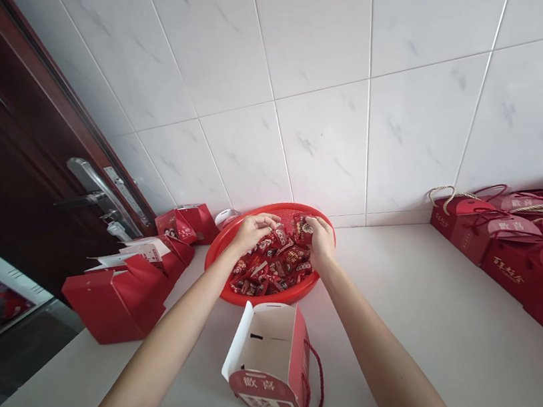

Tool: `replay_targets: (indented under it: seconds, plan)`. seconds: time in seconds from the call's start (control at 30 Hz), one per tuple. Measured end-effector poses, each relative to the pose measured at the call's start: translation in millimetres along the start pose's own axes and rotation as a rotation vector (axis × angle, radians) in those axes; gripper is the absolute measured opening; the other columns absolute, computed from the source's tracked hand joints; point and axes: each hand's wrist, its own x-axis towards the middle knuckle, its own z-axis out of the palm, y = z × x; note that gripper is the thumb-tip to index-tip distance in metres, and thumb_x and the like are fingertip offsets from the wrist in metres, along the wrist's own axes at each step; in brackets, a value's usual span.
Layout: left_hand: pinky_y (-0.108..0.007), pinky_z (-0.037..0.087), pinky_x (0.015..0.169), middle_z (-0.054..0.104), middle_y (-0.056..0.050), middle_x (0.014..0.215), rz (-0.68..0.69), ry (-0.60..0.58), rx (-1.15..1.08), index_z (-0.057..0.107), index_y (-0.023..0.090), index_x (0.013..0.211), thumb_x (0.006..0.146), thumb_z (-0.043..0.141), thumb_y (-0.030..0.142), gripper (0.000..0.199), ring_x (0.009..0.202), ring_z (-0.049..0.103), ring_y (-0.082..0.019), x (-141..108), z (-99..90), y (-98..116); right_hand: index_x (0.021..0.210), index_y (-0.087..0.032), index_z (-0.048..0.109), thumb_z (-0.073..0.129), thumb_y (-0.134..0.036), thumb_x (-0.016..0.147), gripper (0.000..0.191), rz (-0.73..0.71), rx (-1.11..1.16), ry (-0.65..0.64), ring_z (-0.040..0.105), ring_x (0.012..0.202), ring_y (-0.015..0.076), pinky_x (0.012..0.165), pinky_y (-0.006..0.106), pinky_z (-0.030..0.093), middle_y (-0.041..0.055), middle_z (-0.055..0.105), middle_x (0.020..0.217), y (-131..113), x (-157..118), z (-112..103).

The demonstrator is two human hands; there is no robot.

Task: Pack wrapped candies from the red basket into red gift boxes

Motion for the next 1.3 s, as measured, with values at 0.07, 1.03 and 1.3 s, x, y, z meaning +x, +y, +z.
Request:
replay_targets:
  seconds: [0.07, 1.03, 1.3]
  plan:
    - [-0.034, 0.053, 0.091, 0.075, -0.007, 0.107, 0.011, 0.003, -0.043, 0.069, 0.016, 0.07, 0.071, 0.059, 0.015, 0.01, 0.099, 0.068, -0.021, 0, -0.5, -1, 0.066, -0.023, 0.065, 0.071, -0.029, 0.06, 0.01, 0.0, 0.003, 0.003, 0.06, 0.06, 0.0163, 0.049, 0.025, 0.045, -0.0023, 0.07, 0.067, -1, -1, 1]
    - [-0.032, 0.052, 0.092, 0.076, -0.006, 0.11, -0.191, -0.365, 0.164, 0.075, 0.02, 0.106, 0.074, 0.075, 0.035, 0.035, 0.106, 0.069, -0.025, -3, -5.1, 8, 0.069, -0.021, 0.065, 0.08, -0.033, 0.063, 0.02, 0.114, -0.106, -0.146, 0.063, 0.059, 0.018, 0.047, 0.027, 0.048, -0.0014, 0.068, 0.064, -8, -9, -1]
    - [-0.025, 0.051, 0.08, 0.073, -0.004, 0.123, -0.411, -0.73, 0.589, 0.075, 0.029, 0.115, 0.046, 0.088, 0.04, 0.07, 0.109, 0.068, -0.029, -10, -15.2, 10, 0.064, -0.021, 0.063, 0.078, -0.032, 0.064, 0.019, 0.099, -0.113, -0.114, 0.062, 0.055, 0.0171, 0.047, 0.027, 0.047, -0.0022, 0.066, 0.06, -8, -8, -1]
